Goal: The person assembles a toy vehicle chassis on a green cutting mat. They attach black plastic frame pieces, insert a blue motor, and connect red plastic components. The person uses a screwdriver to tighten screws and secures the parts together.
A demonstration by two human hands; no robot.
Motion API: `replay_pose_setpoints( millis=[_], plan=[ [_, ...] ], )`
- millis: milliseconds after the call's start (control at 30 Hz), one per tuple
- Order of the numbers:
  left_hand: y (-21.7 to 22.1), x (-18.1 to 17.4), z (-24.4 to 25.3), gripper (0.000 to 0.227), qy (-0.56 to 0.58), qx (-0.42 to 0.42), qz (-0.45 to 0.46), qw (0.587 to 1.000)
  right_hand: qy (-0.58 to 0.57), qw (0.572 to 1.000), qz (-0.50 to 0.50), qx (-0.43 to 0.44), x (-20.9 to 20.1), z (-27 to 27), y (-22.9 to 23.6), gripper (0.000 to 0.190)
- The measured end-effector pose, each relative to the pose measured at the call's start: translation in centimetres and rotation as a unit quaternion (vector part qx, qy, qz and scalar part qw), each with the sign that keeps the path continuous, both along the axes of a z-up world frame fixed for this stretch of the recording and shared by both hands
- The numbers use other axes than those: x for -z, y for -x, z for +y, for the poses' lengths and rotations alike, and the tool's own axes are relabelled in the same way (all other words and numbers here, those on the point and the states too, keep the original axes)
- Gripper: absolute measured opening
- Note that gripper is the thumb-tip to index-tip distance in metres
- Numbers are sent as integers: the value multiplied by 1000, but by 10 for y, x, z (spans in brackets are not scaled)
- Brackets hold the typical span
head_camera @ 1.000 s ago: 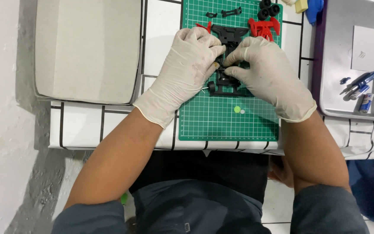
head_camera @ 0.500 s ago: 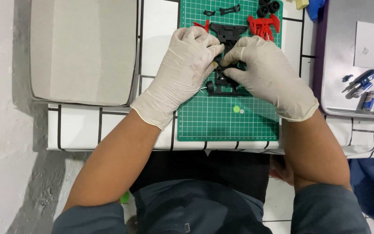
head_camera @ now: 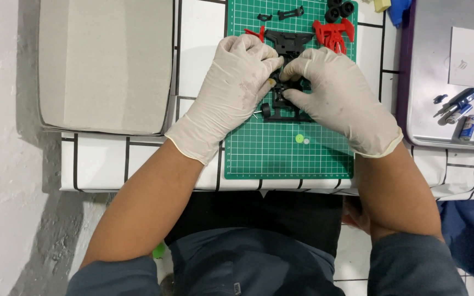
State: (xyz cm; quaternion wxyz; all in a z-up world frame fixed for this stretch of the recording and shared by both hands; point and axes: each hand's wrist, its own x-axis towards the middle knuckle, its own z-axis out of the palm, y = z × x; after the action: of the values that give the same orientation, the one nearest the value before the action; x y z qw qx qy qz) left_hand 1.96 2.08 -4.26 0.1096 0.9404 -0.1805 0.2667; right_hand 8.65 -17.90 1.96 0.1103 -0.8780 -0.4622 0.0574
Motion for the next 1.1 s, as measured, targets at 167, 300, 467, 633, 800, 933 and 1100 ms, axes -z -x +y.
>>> replay_pose_setpoints(
  millis=[167,300,467,633,800,933,1100],
  plan=[
    [1,-4,-1,18,-8,-6,3,1000,19,999,-33,21,1,5,6,6],
    [0,-4,-1,22,-26,-16,15,999,17,997,-73,28,5,3,9,7],
    [-1,2,-1,28,-12,-12,20,1000,-17,998,-67,8,0,-6,10,18],
    [1,-3,0,32,-11,-6,15,1000,-74,995,-58,-38,-8,-13,12,22],
    [1,-7,-1,30,7,4,25,1000,-131,987,-49,-83,-8,-21,8,27],
    [3,-12,-2,31,31,19,47,998,-134,987,-23,-80,-9,-25,6,28],
    [2,-16,-2,27,72,16,22,997,-182,983,-30,-15,-6,-28,0,23]
  ],
)
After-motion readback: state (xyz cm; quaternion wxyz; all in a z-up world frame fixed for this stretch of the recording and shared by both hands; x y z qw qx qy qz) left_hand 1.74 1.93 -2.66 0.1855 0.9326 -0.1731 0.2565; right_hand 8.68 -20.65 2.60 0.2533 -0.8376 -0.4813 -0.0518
